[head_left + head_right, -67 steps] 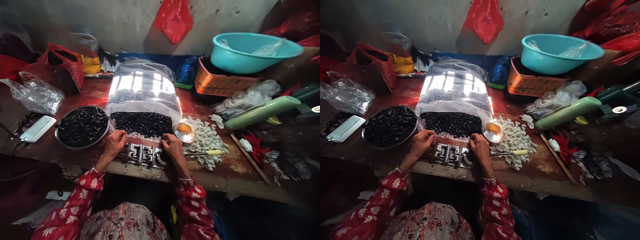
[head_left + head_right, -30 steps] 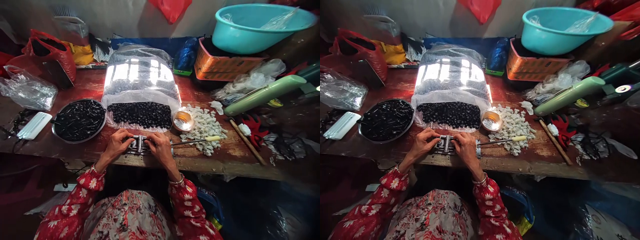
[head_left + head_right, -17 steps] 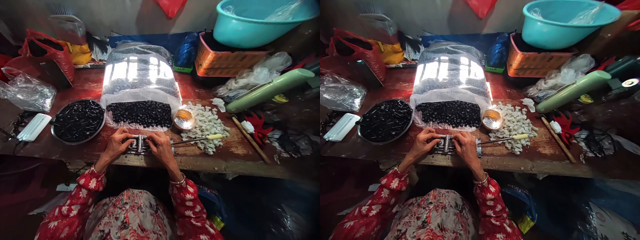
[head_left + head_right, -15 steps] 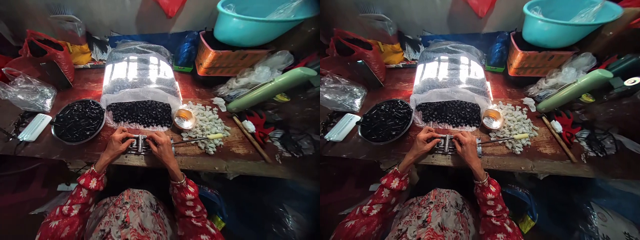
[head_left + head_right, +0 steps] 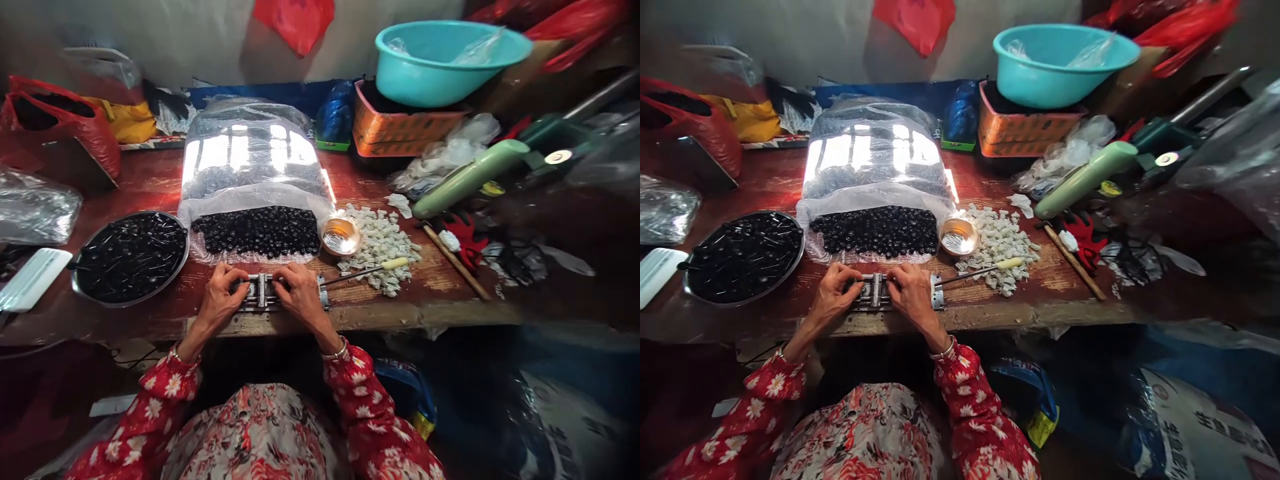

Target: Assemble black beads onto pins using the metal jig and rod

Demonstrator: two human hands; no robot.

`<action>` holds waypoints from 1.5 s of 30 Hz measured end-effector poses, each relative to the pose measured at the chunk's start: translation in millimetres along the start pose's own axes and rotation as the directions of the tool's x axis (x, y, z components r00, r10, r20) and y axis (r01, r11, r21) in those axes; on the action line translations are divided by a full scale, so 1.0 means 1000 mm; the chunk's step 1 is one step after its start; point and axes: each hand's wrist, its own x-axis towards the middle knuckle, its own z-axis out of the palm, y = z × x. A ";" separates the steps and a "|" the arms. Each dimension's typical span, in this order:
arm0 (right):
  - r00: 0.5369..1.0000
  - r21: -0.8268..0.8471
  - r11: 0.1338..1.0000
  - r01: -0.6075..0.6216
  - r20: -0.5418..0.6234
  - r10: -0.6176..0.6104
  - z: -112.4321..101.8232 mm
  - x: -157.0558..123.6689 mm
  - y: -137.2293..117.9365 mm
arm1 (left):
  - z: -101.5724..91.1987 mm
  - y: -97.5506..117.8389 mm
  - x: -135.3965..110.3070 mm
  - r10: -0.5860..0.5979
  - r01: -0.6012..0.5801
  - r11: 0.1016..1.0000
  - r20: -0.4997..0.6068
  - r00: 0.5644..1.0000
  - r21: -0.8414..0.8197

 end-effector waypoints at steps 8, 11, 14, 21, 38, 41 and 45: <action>0.995 0.216 0.975 0.050 -0.100 -0.029 -0.049 0.002 0.032 | 0.002 -0.011 -0.007 0.036 -0.036 0.999 -0.064 0.997 0.004; 0.974 -0.104 0.980 -0.167 -0.170 0.148 -0.074 0.024 0.065 | 0.004 -0.012 -0.009 0.042 -0.041 0.999 -0.083 0.996 0.022; 0.940 -0.391 0.855 -0.341 -0.124 0.318 -0.088 0.056 0.096 | 0.006 -0.012 -0.011 0.052 -0.047 0.998 -0.108 0.993 0.047; 0.927 -0.475 0.813 -0.337 -0.018 0.374 -0.084 0.096 0.122 | 0.010 -0.018 -0.012 0.129 -0.115 0.989 -0.169 0.977 0.091; 0.951 -0.359 0.881 -0.309 -0.082 0.300 -0.102 0.067 0.116 | 0.011 -0.019 -0.011 0.155 -0.138 0.986 -0.225 0.962 0.089; 0.965 -0.310 0.914 -0.261 -0.070 0.252 -0.105 0.058 0.103 | 0.010 -0.014 -0.011 0.211 -0.189 0.977 -0.300 0.930 0.102; 0.997 -0.144 0.987 -0.068 0.014 0.071 -0.097 0.033 0.071 | 0.006 0.010 -0.009 0.328 -0.296 0.944 -0.301 0.895 0.148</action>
